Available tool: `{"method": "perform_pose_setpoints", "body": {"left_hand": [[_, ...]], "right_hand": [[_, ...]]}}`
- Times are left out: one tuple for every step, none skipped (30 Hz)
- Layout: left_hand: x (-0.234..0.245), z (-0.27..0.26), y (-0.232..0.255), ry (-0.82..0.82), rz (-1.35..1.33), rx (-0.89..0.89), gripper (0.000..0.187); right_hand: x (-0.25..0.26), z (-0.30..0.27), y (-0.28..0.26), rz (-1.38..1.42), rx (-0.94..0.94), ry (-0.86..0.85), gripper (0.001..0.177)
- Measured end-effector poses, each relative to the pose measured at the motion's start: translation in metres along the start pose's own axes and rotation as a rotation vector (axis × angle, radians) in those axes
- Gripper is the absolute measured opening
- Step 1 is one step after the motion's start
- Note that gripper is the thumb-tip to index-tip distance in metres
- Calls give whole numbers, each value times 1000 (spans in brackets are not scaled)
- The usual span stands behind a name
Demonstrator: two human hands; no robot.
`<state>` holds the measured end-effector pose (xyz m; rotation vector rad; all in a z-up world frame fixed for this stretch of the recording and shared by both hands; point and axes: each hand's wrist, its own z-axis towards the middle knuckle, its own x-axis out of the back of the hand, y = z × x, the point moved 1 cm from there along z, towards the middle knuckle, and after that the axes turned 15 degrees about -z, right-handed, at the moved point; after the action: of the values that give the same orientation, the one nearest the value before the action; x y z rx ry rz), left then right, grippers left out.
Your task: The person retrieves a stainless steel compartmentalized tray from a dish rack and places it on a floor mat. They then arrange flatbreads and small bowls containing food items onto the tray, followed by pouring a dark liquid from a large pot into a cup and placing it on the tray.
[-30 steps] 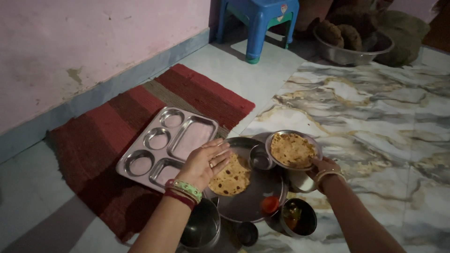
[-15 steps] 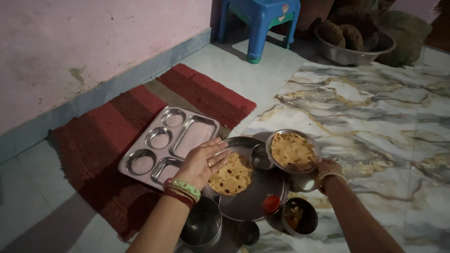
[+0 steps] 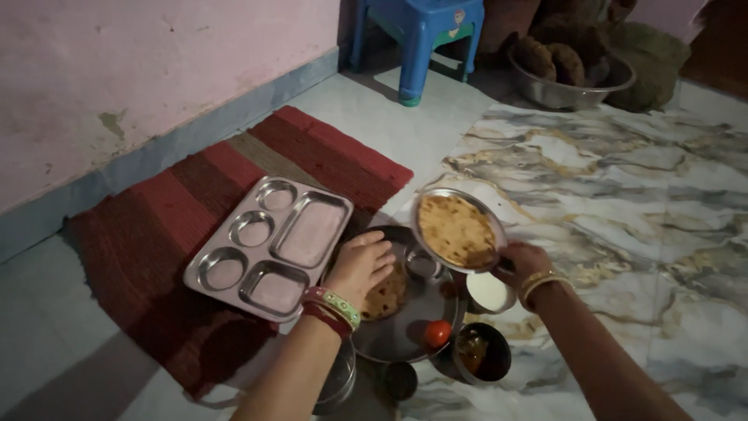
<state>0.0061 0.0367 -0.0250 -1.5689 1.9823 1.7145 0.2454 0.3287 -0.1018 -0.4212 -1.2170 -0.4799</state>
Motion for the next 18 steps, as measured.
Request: {"method": "perform_pose_setpoints", "body": {"left_hand": [[-6,-3,0,-4,-2,3,47],[-12,-6,0,17,5,18,47],[-18,-10,1,37,13,34,48],[-24,-16,5,35,13,34,48],[-31,-23,9,11,0,40,47],[-38,-30,13,-12,-12,45,47],[-46,-36,19,-12,-12,45,47],[-53,-43,24,-4,-16,43,45],[-60,-50,30,5,-20,40,44],[-62,-50,29,8,-20,39,44],[-62,-50,29,41,-42,20,42],[-62,-50,29,74,-62,-2,39],[-60,-48,28,77,-61,-6,39],[-59,-47,27,71,-97,-42,37],[-58,-45,27,65,-133,-79,35],[-56,-45,29,65,-132,-80,35],[-55,-45,30,65,-171,-97,35],[-55,-44,30,66,-209,-111,34]], "right_hand": [[21,7,-17,-4,-2,-1,31],[40,14,-31,645,-427,-97,26],[58,20,-48,1300,-844,-198,22],[77,21,-62,1299,-845,-196,22],[96,22,-78,1311,-800,-226,25],[115,23,-93,1322,-754,-258,27],[117,25,-93,1322,-754,-258,27],[119,28,-93,1344,-706,-293,28],[120,30,-95,1365,-657,-329,29],[137,30,-106,1366,-656,-332,29],[153,30,-117,1291,-671,-338,31],[168,31,-129,1219,-684,-343,33],[165,32,-123,1222,-680,-346,33],[162,35,-117,1281,-624,-325,36],[160,37,-111,1340,-568,-305,39],[158,39,-108,1340,-566,-304,39],[156,40,-105,1298,-592,-289,40],[154,40,-100,1255,-619,-274,42]]}}
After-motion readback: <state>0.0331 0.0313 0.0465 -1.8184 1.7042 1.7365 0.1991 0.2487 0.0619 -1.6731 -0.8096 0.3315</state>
